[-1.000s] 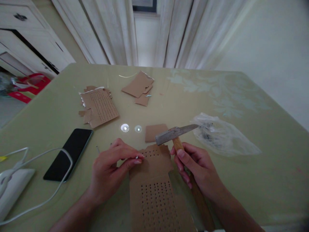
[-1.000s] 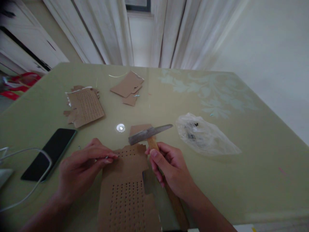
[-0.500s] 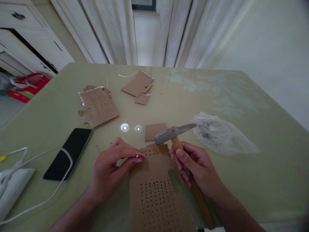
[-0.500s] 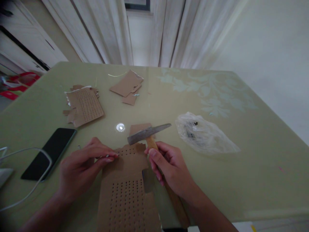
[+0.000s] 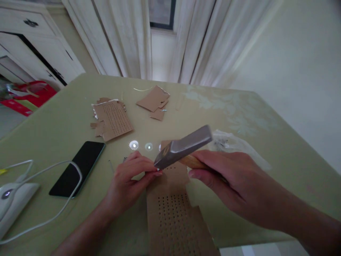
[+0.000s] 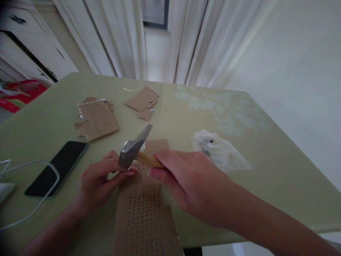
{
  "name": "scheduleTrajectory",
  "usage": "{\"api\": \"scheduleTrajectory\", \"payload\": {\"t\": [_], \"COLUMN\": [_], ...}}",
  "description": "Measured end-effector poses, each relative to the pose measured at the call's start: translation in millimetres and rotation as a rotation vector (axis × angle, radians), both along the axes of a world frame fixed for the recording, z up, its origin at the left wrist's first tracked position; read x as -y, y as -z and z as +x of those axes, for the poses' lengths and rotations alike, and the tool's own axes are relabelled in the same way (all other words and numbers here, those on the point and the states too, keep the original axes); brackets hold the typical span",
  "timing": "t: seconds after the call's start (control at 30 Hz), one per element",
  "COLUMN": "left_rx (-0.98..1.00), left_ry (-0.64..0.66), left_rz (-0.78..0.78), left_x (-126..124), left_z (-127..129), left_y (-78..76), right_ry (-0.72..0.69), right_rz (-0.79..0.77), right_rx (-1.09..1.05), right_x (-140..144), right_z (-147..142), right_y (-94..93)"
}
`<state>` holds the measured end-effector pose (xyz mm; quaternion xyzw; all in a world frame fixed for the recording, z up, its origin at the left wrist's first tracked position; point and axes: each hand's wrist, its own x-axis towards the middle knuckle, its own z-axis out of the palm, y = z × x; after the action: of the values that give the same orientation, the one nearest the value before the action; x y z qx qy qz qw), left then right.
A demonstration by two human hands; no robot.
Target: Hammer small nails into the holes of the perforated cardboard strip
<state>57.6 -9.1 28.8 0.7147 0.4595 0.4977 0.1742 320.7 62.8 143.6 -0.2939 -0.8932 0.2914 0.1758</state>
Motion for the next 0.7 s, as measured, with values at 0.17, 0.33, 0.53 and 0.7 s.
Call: {"api": "scheduleTrajectory", "payload": {"t": [0.17,0.33,0.53,0.7], "left_rx": [-0.01,-0.035,-0.049,-0.031], "left_ry": [-0.006,0.005,0.012,0.015], "left_rz": [0.009,0.05,0.042,0.0], "left_x": [-1,-2,-2,0], "left_z": [1,4,6,4], "left_y": [0.0,5.1,9.0,7.9], "right_ry": [-0.069,-0.05,-0.071,-0.091], "right_rz": [0.131,0.228,0.236,0.197], "right_rx": [0.12,0.135,0.179,0.192], "right_x": [5,6,9,10], "right_z": [-2,5,5,1], "right_y": [-4.4,-7.5,-11.0,0.5]}}
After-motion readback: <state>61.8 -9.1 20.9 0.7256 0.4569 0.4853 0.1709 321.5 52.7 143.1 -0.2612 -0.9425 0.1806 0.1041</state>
